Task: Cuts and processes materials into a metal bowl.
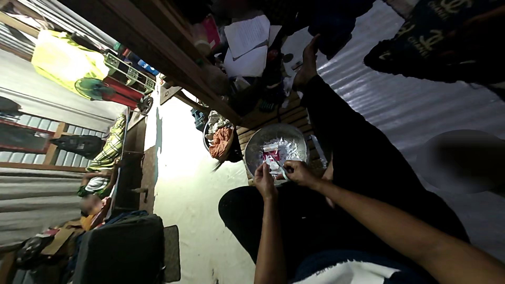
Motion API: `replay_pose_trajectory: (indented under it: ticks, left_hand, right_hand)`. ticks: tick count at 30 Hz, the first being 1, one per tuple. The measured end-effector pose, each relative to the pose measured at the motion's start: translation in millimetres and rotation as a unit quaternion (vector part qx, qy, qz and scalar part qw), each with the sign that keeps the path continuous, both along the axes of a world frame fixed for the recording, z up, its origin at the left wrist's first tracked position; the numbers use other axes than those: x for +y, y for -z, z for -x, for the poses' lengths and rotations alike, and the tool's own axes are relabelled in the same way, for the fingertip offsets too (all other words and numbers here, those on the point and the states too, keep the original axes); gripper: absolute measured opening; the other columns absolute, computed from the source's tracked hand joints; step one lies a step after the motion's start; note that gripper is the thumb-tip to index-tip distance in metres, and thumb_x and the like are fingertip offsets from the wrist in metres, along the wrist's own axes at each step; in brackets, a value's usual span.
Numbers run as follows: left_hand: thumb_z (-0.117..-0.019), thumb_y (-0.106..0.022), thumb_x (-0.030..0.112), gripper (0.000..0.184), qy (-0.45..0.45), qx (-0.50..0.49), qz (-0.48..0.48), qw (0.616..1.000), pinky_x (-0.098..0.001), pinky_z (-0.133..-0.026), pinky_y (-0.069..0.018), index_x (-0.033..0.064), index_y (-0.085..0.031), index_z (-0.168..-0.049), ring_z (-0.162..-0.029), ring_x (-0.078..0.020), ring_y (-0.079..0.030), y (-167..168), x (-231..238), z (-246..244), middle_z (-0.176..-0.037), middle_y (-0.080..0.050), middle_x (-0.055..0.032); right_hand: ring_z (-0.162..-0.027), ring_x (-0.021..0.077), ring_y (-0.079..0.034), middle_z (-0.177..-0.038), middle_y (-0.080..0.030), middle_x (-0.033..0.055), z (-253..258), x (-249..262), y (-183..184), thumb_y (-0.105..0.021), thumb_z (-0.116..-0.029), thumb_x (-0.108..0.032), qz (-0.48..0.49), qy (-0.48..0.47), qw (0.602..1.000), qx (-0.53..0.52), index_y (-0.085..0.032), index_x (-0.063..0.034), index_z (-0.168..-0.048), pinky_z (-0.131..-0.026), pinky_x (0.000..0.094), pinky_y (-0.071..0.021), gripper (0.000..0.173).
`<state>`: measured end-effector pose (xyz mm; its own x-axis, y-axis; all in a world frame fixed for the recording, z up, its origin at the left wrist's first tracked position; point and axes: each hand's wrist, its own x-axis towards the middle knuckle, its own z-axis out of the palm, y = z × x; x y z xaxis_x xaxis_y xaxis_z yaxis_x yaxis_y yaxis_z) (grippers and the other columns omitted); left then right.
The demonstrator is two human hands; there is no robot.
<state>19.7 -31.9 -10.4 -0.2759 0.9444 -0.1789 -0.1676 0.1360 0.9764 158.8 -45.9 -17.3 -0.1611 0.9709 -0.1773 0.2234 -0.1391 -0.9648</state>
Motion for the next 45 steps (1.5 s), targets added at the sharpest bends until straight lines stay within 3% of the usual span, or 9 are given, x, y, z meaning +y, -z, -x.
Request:
replay_pose_trajectory:
  ticks: [5,11,26,32,37,45]
  left_hand:
    - [-0.1015,-0.056,0.001,0.010,-0.010,0.014,-0.002,1.000,-0.0160,-0.050,-0.0456,-0.0053,-0.062,-0.107,-0.053,0.0000,-0.050,-0.4,2.0,0.2,-0.075,-0.061,0.0003]
    - [-0.1012,-0.055,-0.001,0.009,0.008,0.007,-0.017,1.000,-0.0136,-0.045,-0.0420,-0.0053,-0.064,-0.103,-0.048,0.0016,-0.046,-2.3,4.9,-2.8,-0.073,-0.062,0.0002]
    - [-0.1023,-0.055,0.001,0.011,0.011,0.007,0.007,1.000,-0.0142,-0.043,-0.0404,-0.0050,-0.063,-0.107,-0.047,0.0012,-0.045,-5.8,4.7,-8.0,-0.073,-0.061,0.0004]
    - [-0.1047,-0.055,0.009,0.023,0.037,0.082,0.021,0.996,-0.0194,-0.057,-0.0511,-0.0075,-0.062,-0.118,-0.062,-0.0022,-0.057,1.4,-1.7,1.2,-0.087,-0.066,-0.0048]
    - [-0.1031,-0.058,0.009,0.023,0.051,0.111,0.001,0.992,-0.0198,-0.051,-0.0493,-0.0097,-0.061,-0.117,-0.056,-0.0022,-0.055,10.1,1.8,5.8,-0.080,-0.063,-0.0064]
    - [-0.1008,-0.057,0.004,0.017,0.049,0.083,-0.029,0.995,-0.0219,-0.061,-0.0565,-0.0095,-0.062,-0.110,-0.064,-0.0021,-0.062,20.9,3.1,11.3,-0.086,-0.066,-0.0037]
  right_hand:
    - [-0.087,0.0356,-0.062,-0.094,-0.065,0.0241,-2.7,0.3,-5.7,-0.073,-0.0935,-0.020,0.022,-0.054,0.998,-0.032,-0.066,0.0086,-0.105,-0.083,0.0545,-0.0484,0.032]
    - [-0.083,0.0340,-0.063,-0.089,-0.065,0.0214,1.9,-1.3,0.2,-0.075,-0.0912,-0.029,0.008,-0.056,0.997,-0.044,-0.067,0.0056,-0.102,-0.078,0.0539,-0.0489,0.037]
    - [-0.077,0.0299,-0.060,-0.084,-0.063,0.0191,0.8,-4.2,0.2,-0.073,-0.0902,-0.018,-0.009,-0.023,0.999,-0.026,-0.065,0.0066,-0.098,-0.074,0.0494,-0.0473,0.027]
    - [-0.100,0.0404,-0.066,-0.105,-0.068,0.0266,3.5,-6.1,0.9,-0.071,-0.0925,-0.019,0.006,-0.049,0.998,-0.028,-0.068,0.0062,-0.111,-0.092,0.0580,-0.0497,0.032]
    - [-0.101,0.0418,-0.065,-0.105,-0.068,0.0272,2.1,-0.2,3.2,-0.070,-0.0949,-0.023,0.003,-0.058,0.997,-0.044,-0.067,0.0067,-0.110,-0.093,0.0597,-0.0485,0.034]
    - [-0.095,0.0407,-0.064,-0.099,-0.066,0.0288,2.7,2.3,9.3,-0.068,-0.0949,-0.014,-0.007,-0.024,0.999,-0.020,-0.066,0.0109,-0.104,-0.088,0.0560,-0.0480,0.027]
